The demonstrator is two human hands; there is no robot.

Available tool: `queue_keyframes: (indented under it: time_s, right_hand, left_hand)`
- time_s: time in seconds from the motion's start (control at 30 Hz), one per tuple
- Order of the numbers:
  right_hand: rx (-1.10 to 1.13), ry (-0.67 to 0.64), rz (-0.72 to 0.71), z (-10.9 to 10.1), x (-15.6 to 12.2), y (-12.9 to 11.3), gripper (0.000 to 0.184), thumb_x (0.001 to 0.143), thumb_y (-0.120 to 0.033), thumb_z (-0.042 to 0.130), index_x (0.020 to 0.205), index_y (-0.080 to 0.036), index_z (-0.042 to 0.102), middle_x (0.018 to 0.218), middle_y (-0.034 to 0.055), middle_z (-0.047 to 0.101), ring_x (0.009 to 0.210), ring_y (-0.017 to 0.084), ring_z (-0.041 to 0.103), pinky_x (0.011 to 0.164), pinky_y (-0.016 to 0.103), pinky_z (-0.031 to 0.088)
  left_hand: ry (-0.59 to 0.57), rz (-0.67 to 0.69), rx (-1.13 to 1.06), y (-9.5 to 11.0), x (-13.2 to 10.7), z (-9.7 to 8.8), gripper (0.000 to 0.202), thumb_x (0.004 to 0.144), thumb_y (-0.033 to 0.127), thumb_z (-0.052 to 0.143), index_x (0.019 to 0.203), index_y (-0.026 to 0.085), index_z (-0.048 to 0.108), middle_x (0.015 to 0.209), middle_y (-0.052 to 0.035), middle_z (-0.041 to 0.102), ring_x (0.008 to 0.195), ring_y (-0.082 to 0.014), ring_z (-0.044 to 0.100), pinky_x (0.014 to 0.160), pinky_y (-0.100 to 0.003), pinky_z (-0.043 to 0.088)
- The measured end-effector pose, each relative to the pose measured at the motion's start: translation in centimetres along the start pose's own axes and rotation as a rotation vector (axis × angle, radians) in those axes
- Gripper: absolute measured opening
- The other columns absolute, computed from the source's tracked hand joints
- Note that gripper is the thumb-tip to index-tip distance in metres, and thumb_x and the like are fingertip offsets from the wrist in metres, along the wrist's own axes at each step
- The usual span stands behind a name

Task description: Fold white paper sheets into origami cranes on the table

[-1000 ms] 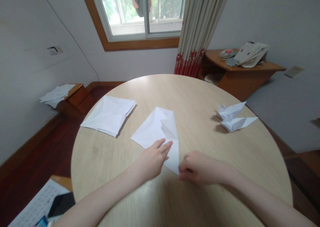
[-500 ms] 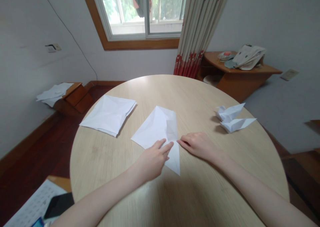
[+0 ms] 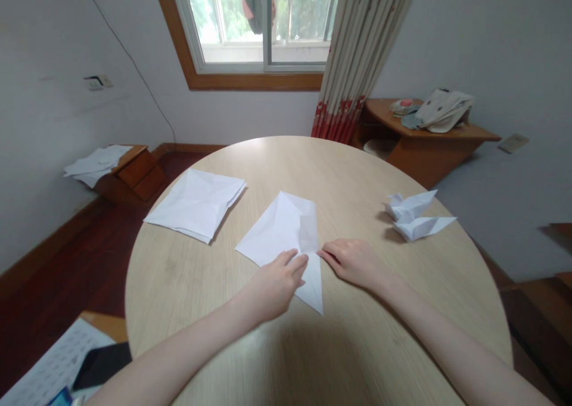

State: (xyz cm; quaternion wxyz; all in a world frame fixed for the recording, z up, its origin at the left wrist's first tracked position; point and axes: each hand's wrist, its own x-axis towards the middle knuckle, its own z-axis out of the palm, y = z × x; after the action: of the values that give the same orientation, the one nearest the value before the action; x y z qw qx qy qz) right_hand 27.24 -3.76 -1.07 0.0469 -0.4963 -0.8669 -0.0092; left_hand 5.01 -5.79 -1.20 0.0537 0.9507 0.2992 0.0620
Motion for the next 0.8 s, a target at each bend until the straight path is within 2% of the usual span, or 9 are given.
queue_keyframes:
  time_s: [0.17,0.3,0.43,0.53,0.67,0.8]
  right_hand:
    - [-0.024,0.100,-0.072,0.5,-0.1,0.3,0.039,0.098,-0.032,0.038,0.070,-0.018,0.060,0.066,0.0051,0.067,0.061,0.016,0.059,0.056,0.028,0.029]
    - [-0.050,0.299,-0.149,0.4,0.0,0.1,0.040,0.098,-0.029,0.037,0.068,-0.018,0.060,0.064,0.0057,0.064,0.066,0.019,0.056,0.062,0.030,0.033]
    - [-0.030,0.468,-0.228,0.1,0.1,-0.4,0.023,0.095,-0.019,0.041,0.095,-0.016,0.064,0.092,0.0085,0.070,0.086,0.022,0.055,0.077,0.033,0.040]
    - [-0.062,0.556,-0.293,0.4,0.0,-0.8,0.028,0.093,-0.012,0.041,0.114,-0.016,0.059,0.112,0.0082,0.068,0.102,0.022,0.052,0.090,0.036,0.038]
    - [-0.160,0.536,-0.317,0.8,0.0,-1.4,0.036,0.094,-0.015,0.045,0.129,-0.021,0.052,0.130,0.0024,0.060,0.119,0.023,0.042,0.103,0.042,0.027]
    - [-0.298,0.471,-0.295,1.1,0.2,-1.9,0.040,0.092,-0.020,0.051,0.133,-0.024,0.051,0.141,-0.0017,0.051,0.131,0.027,0.031,0.110,0.049,0.014]
  left_hand:
    - [0.035,-0.098,-0.077,-0.1,-0.2,-0.3,0.033,0.096,0.021,0.043,0.127,0.012,0.048,0.123,-0.0164,0.050,0.111,-0.0263,0.052,0.081,-0.038,0.055]
    - [0.068,-0.131,-0.095,-0.5,-0.4,-0.4,0.033,0.095,0.022,0.046,0.127,0.018,0.052,0.121,-0.0158,0.050,0.113,-0.0278,0.050,0.084,-0.041,0.054]
    - [0.100,-0.105,-0.039,-0.8,-0.5,-0.4,0.033,0.095,0.024,0.048,0.127,0.020,0.056,0.126,-0.0153,0.050,0.119,-0.0299,0.048,0.095,-0.048,0.048]
    - [0.071,-0.105,-0.043,-1.0,-0.6,-0.5,0.034,0.095,0.026,0.048,0.128,0.021,0.056,0.133,-0.0160,0.048,0.125,-0.0319,0.045,0.099,-0.049,0.045]
    - [0.008,-0.107,-0.086,-1.2,-0.7,-0.6,0.036,0.095,0.027,0.049,0.129,0.020,0.056,0.145,-0.0181,0.038,0.133,-0.0341,0.038,0.105,-0.049,0.040]
    - [-0.012,-0.093,-0.101,-1.5,-0.6,-0.7,0.036,0.095,0.028,0.049,0.129,0.021,0.056,0.149,-0.0161,0.034,0.137,-0.0334,0.032,0.108,-0.048,0.036]
